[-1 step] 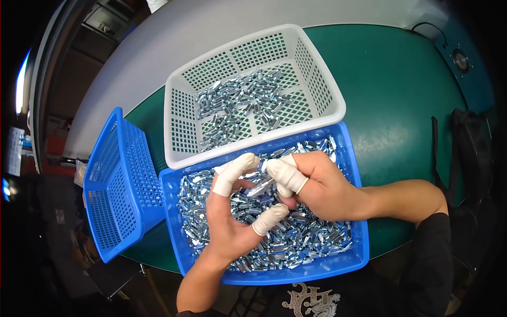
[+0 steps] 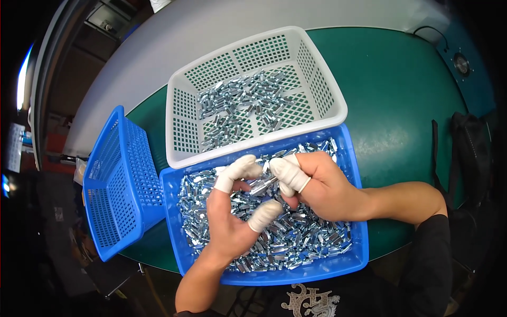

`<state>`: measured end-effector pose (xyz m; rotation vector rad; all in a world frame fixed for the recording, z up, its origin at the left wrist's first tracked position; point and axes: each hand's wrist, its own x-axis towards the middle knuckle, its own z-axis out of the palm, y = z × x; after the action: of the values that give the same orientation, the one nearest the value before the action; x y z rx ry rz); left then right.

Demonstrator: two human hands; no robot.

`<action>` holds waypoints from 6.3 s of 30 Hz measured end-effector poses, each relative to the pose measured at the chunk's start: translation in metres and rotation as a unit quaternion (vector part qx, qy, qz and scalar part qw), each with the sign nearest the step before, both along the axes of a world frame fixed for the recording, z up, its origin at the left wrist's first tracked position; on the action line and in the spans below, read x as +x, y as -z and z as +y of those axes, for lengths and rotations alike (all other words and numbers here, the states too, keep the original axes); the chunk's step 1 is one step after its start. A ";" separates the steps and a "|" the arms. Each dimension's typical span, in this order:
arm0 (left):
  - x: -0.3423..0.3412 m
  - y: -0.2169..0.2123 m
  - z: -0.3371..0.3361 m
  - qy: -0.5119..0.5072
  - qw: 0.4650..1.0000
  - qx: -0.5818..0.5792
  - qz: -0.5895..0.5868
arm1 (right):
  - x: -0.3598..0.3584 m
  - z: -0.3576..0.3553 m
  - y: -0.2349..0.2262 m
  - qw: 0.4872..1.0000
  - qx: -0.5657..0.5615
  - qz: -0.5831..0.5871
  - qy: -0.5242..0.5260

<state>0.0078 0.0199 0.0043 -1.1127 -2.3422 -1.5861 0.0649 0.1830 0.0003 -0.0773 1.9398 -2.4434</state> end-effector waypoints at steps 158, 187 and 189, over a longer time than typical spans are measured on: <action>0.001 -0.012 -0.007 0.062 0.992 -0.024 0.107 | -0.010 0.012 -0.008 0.913 -0.101 -0.326 -0.224; -0.003 0.008 -0.018 -0.007 0.934 -0.346 0.087 | -0.003 0.008 -0.007 0.982 -0.003 -0.184 -0.048; -0.007 0.010 -0.018 0.007 0.939 -0.336 0.067 | -0.002 0.009 -0.003 0.983 -0.007 -0.176 -0.051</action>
<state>0.0008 0.0015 -0.0061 -1.2826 -2.8521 -0.6619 0.0625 0.1922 0.0037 0.2348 1.7216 -2.2229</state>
